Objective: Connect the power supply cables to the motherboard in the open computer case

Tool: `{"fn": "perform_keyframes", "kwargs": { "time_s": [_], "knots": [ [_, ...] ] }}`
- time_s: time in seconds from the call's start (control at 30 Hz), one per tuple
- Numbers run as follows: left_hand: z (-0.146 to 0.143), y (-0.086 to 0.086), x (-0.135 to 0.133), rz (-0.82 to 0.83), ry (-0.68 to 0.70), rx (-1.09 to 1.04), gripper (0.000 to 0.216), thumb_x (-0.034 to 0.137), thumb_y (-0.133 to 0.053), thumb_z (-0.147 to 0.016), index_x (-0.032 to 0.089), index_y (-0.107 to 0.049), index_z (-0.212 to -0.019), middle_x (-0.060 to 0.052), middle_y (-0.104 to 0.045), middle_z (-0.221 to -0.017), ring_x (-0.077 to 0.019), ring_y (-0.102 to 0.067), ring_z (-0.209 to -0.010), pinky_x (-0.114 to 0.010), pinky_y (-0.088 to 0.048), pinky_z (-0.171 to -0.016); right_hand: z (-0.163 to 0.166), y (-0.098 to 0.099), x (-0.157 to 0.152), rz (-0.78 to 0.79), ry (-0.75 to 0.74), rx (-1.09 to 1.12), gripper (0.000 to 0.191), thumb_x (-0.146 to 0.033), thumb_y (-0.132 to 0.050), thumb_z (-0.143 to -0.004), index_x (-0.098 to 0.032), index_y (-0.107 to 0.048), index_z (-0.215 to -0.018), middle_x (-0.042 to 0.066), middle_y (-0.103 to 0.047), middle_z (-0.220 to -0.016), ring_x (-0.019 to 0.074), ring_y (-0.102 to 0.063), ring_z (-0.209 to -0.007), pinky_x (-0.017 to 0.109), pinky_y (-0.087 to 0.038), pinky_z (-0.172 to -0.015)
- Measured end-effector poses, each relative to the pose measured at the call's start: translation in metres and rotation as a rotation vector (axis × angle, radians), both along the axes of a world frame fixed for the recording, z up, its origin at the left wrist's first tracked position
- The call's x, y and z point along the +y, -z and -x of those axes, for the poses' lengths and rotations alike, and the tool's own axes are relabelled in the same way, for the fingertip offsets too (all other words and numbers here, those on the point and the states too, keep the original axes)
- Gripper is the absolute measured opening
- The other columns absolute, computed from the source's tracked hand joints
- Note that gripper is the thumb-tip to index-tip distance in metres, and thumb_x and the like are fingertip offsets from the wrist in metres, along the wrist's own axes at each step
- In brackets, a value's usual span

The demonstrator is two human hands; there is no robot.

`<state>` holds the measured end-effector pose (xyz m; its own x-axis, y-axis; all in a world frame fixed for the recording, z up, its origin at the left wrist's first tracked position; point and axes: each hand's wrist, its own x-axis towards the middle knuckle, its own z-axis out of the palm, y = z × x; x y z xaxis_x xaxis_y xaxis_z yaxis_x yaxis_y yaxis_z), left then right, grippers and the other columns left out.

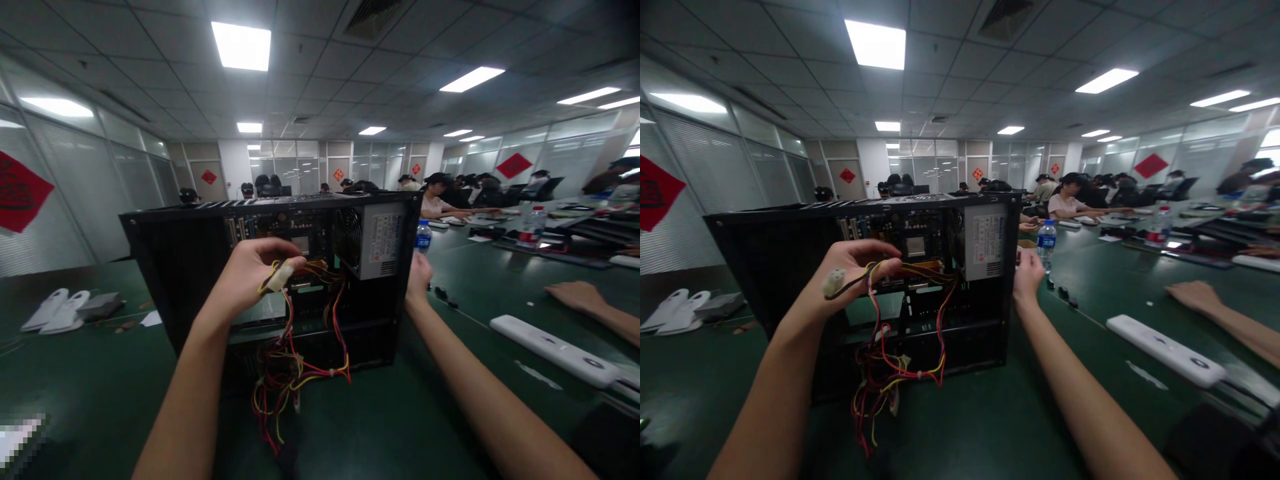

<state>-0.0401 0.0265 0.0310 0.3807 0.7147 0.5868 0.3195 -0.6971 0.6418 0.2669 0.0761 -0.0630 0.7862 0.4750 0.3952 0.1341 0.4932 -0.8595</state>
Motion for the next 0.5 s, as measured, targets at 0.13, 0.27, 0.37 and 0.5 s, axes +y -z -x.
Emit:
{"fn": "perform_keyframes", "kwargs": {
  "time_s": [0.13, 0.27, 0.37, 0.5],
  "knots": [
    [-0.009, -0.004, -0.013, 0.078, 0.084, -0.079, 0.037, 0.046, -0.073, -0.079, 0.012, -0.070, -0.094, -0.005, -0.072, -0.077, -0.0144, -0.068, -0.058, -0.020, -0.051, -0.048, 0.021, -0.057, -0.057, -0.502, -0.017, -0.170, 0.017, -0.035, -0.049, -0.091, -0.024, -0.047, -0.078, -0.001, -0.045, -0.070, 0.0136, -0.046, -0.061, 0.029, -0.041, -0.060],
    [-0.016, -0.002, -0.016, 0.057, 0.119, -0.175, 0.033, 0.043, -0.072, -0.082, 0.014, -0.069, -0.098, -0.006, -0.074, -0.081, -0.0185, -0.073, -0.071, -0.023, -0.058, -0.060, 0.075, -0.103, -0.132, -0.317, -0.324, -0.955, 0.039, -0.046, -0.039, -0.100, -0.023, -0.055, -0.073, 0.004, -0.053, -0.069, 0.0174, -0.053, -0.067, 0.031, -0.040, -0.063],
    [-0.018, 0.003, -0.010, 0.015, 0.097, -0.227, 0.032, 0.041, -0.072, -0.082, 0.015, -0.069, -0.099, -0.007, -0.075, -0.089, -0.0204, -0.074, -0.078, -0.026, -0.060, -0.067, 0.105, -0.109, -0.150, 0.076, -0.670, -1.431, 0.036, -0.052, -0.054, -0.094, -0.019, -0.065, -0.086, 0.005, -0.063, -0.078, 0.0180, -0.060, -0.074, 0.029, -0.042, -0.065],
    [-0.019, 0.014, 0.009, -0.115, -0.013, -0.148, 0.024, 0.033, -0.066, -0.085, 0.013, -0.071, -0.097, -0.008, -0.076, -0.091, -0.0225, -0.073, -0.085, -0.029, -0.059, -0.075, 0.116, -0.092, -0.130, 0.512, -0.915, -1.685, 0.038, -0.049, -0.067, -0.084, -0.015, -0.067, -0.100, 0.007, -0.068, -0.082, 0.0172, -0.061, -0.066, 0.026, -0.037, -0.053]
  ]
}}
